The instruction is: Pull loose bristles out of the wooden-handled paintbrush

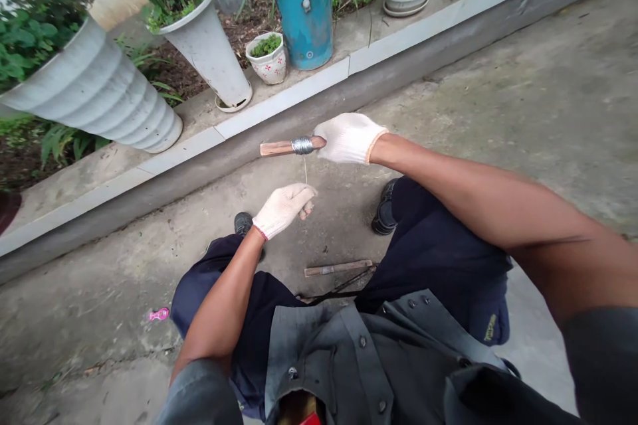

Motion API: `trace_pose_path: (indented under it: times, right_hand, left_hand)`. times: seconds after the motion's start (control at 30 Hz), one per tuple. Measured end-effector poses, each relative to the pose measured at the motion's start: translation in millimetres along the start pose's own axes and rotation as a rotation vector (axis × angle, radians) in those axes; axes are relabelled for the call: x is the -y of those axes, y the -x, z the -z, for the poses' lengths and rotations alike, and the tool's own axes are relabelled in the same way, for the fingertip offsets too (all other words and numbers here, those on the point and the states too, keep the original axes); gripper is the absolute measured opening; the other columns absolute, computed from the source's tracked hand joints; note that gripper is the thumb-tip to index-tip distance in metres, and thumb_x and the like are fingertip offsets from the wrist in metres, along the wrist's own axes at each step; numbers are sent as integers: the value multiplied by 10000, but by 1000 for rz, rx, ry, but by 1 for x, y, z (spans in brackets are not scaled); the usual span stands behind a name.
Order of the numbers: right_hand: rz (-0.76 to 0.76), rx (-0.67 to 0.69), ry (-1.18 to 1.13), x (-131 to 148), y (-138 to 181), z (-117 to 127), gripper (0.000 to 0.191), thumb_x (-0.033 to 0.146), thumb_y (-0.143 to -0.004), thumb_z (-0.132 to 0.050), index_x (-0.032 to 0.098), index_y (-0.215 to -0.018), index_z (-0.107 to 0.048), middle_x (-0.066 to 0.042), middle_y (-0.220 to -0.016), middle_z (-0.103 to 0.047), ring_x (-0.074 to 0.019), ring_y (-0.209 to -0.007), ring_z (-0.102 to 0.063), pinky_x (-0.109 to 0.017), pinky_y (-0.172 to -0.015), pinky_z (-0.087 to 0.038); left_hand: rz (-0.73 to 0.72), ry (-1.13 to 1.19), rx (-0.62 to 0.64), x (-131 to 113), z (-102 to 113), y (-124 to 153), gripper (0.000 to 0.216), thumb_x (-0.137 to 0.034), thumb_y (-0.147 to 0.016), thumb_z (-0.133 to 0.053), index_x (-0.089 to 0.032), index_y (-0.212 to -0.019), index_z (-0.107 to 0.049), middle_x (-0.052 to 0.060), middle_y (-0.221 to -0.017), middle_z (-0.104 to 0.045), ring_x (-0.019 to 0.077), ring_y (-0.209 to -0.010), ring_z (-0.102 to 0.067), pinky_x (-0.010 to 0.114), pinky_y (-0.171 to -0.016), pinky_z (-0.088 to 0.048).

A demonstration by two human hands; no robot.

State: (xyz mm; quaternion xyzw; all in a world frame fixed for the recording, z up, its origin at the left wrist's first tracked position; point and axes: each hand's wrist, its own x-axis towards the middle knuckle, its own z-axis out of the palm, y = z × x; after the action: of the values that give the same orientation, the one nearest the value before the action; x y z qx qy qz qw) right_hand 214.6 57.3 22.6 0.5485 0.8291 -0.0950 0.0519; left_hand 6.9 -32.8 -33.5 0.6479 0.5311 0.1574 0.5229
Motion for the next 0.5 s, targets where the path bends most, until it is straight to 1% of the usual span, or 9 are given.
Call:
trace_pose_path:
  times: [0.1,0.17,0.2,0.27,0.37,0.43,0.5]
  right_hand:
    - [-44,-52,100,-2,1,-4,300,243,-918,-554,117,-1067,-782,-210,-964,-754,-306,-887,-694,-379,-746,-431]
    - [-27,-57,185,-1,4,-8,307,208,-942,-520,91,-1047,-784,-232,-985,-750,-310,-933,-691,-407,-806,-442]
    - [-1,-35,218,0,5,-10,315,195,-954,-503,82,-1031,-787,-235,-983,-747,-305,-946,-686,-422,-837,-442]
    - [68,53,259,4,8,-15,317,177,-960,-495,77,-1000,-793,-233,-968,-742,-295,-953,-679,-445,-886,-436]
    - [204,215,243,10,12,-23,279,186,-939,-536,103,-994,-797,-205,-944,-736,-296,-950,-672,-444,-882,-436]
    - [303,315,184,11,16,-26,231,181,-901,-580,123,-980,-789,-177,-929,-732,-294,-952,-661,-427,-861,-430]
    - [355,394,31,12,21,-23,159,166,-845,-637,128,-919,-772,-159,-895,-725,-285,-947,-644,-407,-846,-416]
  left_hand:
    - [27,-12,56,2,0,0,268,-358,-992,-518,-173,-1012,-711,0,-710,-686,110,-564,-609,219,-592,-495]
    - [23,-30,77,4,4,-1,271,-363,-985,-524,-177,-1046,-712,0,-732,-695,107,-568,-611,216,-584,-499]
    - [20,-43,71,5,8,-1,274,-371,-978,-531,-181,-1052,-714,0,-740,-697,108,-570,-612,215,-579,-499]
    - [11,-81,25,6,17,-2,278,-379,-968,-530,-186,-1032,-719,-5,-737,-694,112,-576,-613,213,-570,-495]
    - [-26,-172,-69,5,29,-2,270,-366,-956,-514,-190,-951,-718,-15,-698,-672,116,-572,-597,212,-571,-478]
    - [-48,-219,-112,3,33,-1,265,-366,-949,-518,-190,-912,-712,-18,-684,-666,117,-571,-589,214,-583,-473]
    - [-49,-230,-128,1,34,0,259,-376,-942,-536,-189,-899,-710,-18,-683,-667,119,-578,-591,216,-593,-472]
